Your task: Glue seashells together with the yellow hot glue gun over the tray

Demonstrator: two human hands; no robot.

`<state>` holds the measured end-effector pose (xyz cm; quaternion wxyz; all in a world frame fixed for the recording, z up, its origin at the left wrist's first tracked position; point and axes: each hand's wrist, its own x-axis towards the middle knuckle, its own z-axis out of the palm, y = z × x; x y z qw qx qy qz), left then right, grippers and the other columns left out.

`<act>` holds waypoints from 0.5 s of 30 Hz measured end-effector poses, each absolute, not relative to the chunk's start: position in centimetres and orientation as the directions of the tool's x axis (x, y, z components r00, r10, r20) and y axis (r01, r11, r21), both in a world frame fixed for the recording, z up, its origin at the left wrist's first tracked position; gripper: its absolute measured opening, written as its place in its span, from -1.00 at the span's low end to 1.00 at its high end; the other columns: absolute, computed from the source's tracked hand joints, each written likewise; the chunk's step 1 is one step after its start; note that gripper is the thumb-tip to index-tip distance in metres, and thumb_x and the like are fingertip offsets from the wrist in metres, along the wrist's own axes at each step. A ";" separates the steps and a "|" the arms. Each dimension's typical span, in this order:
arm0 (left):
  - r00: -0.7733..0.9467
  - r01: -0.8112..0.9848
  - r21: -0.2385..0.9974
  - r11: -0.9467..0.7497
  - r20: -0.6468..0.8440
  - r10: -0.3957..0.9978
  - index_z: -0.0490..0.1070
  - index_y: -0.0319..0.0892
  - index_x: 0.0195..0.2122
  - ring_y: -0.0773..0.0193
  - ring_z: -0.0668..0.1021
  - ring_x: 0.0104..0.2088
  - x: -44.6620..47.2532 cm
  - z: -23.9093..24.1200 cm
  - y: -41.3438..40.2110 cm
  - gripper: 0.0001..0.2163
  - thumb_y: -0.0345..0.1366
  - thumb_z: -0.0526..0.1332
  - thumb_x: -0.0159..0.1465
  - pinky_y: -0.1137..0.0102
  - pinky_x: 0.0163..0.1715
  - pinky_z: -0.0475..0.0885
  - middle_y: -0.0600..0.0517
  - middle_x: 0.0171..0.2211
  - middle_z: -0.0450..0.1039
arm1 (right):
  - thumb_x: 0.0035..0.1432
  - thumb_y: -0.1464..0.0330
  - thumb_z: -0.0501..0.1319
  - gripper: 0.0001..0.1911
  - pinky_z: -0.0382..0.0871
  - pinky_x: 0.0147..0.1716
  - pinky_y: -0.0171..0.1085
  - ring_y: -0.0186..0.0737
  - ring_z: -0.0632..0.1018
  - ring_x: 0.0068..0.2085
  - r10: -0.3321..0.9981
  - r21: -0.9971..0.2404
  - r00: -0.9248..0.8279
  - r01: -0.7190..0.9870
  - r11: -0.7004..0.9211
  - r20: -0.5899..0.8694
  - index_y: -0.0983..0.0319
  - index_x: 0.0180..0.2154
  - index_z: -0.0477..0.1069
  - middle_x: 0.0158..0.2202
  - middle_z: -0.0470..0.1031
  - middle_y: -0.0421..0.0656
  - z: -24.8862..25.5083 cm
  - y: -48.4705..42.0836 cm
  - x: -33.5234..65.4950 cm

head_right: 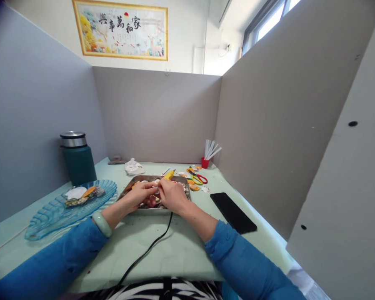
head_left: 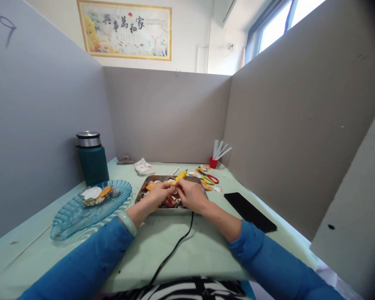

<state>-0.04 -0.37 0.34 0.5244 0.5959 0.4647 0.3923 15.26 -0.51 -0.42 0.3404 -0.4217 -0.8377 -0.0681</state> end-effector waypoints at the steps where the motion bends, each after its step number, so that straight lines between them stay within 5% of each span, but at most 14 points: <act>1: 0.258 0.143 0.990 -0.016 -0.022 0.966 0.38 -0.30 -0.35 0.38 0.45 -0.68 0.0 0.3 -0.4 -0.73 -0.20 0.29 0.02 0.49 -0.62 0.35 0.07 -0.68 0.39 | 0.22 0.37 0.03 -0.85 0.07 -0.45 -0.38 -0.33 0.44 -0.41 0.660 -0.174 -0.412 0.752 0.635 0.629 0.24 -0.29 0.35 -0.38 0.49 -0.18 -0.4 -0.5 15.2; 15: 0.263 0.151 0.989 -0.011 -0.029 0.964 0.39 -0.30 -0.32 0.36 0.46 -0.67 -0.1 0.4 -0.4 -0.73 -0.20 0.27 0.04 0.49 -0.61 0.36 0.07 -0.70 0.38 | 0.23 0.37 0.04 -0.85 0.07 -0.46 -0.38 -0.32 0.44 -0.40 0.672 -0.178 -0.411 0.759 0.627 0.616 0.24 -0.30 0.35 -0.39 0.49 -0.17 -0.3 -0.7 15.2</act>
